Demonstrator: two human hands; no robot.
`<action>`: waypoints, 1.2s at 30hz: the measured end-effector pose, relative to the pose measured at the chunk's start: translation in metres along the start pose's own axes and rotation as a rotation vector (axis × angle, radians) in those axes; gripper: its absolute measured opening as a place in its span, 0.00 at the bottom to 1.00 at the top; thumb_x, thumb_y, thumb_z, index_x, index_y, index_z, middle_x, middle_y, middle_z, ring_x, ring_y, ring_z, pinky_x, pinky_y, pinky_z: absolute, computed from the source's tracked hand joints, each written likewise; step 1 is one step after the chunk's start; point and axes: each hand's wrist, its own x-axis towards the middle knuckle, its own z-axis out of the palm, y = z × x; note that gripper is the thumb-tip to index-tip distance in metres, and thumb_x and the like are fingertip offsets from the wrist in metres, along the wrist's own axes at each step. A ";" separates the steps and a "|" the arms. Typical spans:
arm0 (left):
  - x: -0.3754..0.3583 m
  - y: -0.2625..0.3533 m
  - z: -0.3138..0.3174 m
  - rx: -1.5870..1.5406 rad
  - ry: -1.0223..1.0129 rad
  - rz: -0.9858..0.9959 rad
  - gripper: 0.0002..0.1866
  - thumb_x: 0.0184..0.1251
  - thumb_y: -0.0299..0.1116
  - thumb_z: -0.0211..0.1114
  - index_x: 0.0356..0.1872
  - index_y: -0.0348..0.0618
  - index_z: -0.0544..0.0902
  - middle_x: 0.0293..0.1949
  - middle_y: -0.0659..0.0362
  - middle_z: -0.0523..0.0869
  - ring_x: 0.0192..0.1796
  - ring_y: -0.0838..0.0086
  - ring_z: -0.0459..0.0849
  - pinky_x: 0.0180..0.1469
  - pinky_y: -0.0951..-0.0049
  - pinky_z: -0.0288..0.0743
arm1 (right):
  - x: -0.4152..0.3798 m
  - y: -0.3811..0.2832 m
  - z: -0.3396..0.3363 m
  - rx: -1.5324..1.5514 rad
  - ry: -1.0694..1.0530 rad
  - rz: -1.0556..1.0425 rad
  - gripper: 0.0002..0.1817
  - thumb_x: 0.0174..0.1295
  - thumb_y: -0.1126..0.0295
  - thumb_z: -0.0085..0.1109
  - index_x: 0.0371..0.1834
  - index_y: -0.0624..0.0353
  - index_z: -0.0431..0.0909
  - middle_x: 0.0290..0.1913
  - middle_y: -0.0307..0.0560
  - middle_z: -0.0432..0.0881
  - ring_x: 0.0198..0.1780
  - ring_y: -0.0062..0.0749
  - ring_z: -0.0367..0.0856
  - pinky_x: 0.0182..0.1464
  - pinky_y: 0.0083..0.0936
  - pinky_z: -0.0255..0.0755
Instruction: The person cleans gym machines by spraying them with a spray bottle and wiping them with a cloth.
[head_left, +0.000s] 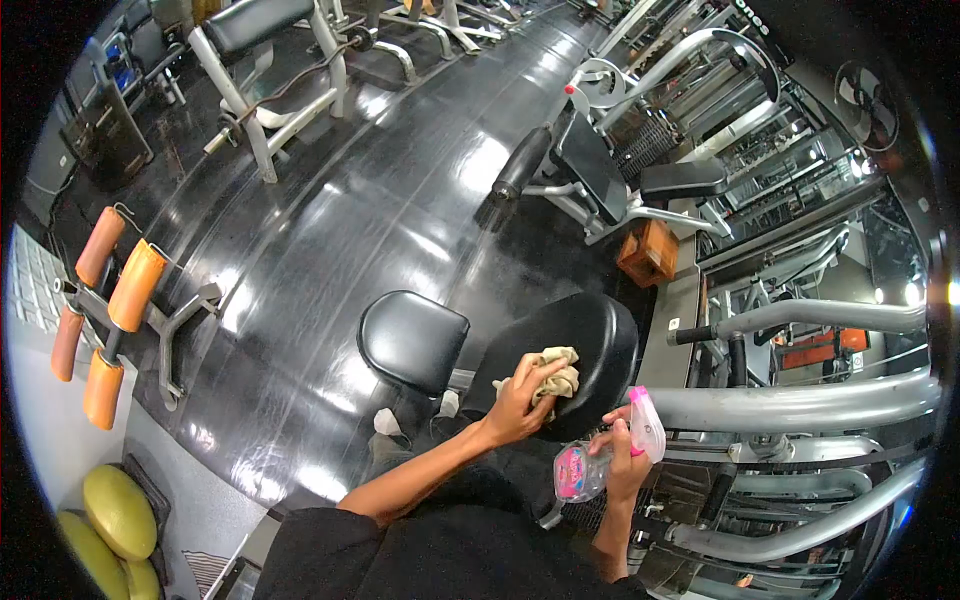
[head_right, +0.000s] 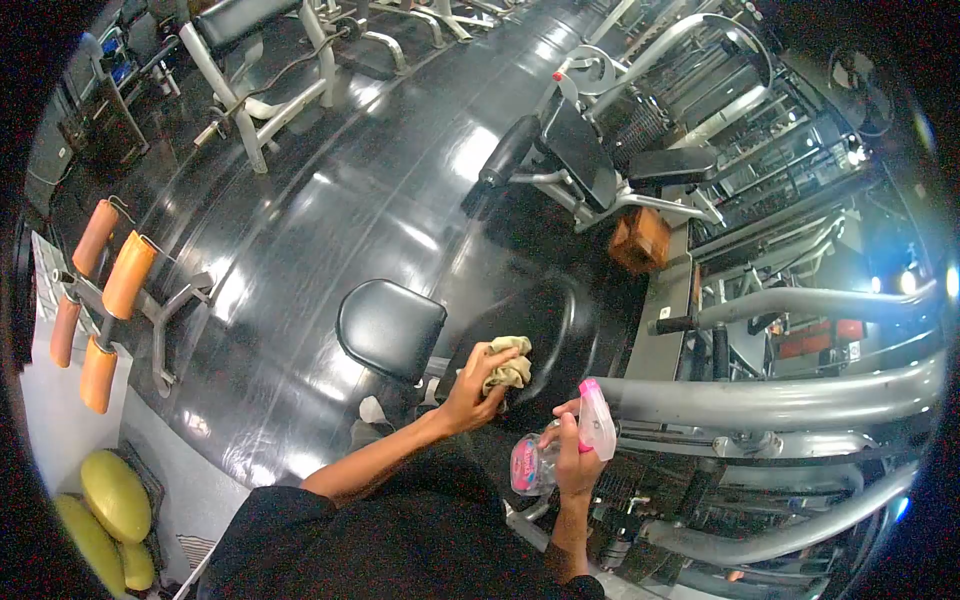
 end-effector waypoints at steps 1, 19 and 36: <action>0.007 0.000 0.000 0.002 0.004 0.001 0.29 0.59 0.18 0.58 0.64 0.44 0.70 0.55 0.44 0.72 0.56 0.47 0.78 0.55 0.61 0.74 | 0.000 0.001 0.000 0.006 -0.005 0.003 0.09 0.68 0.74 0.49 0.46 0.68 0.70 0.37 0.48 0.77 0.20 0.25 0.77 0.24 0.23 0.74; 0.011 0.001 -0.008 0.132 -0.353 0.403 0.14 0.50 0.26 0.67 0.40 0.37 0.79 0.53 0.38 0.75 0.50 0.46 0.81 0.50 0.56 0.79 | 0.000 0.026 -0.004 0.469 -0.115 -0.053 0.16 0.61 0.64 0.50 0.45 0.66 0.65 0.38 0.51 0.75 0.17 0.31 0.75 0.20 0.30 0.73; 0.064 -0.030 0.002 0.085 -0.126 0.125 0.24 0.59 0.24 0.61 0.59 0.46 0.77 0.53 0.45 0.76 0.51 0.46 0.80 0.50 0.59 0.77 | 0.006 0.034 0.000 0.666 -0.177 -0.047 0.16 0.59 0.66 0.50 0.46 0.64 0.64 0.37 0.52 0.73 0.14 0.34 0.73 0.19 0.33 0.73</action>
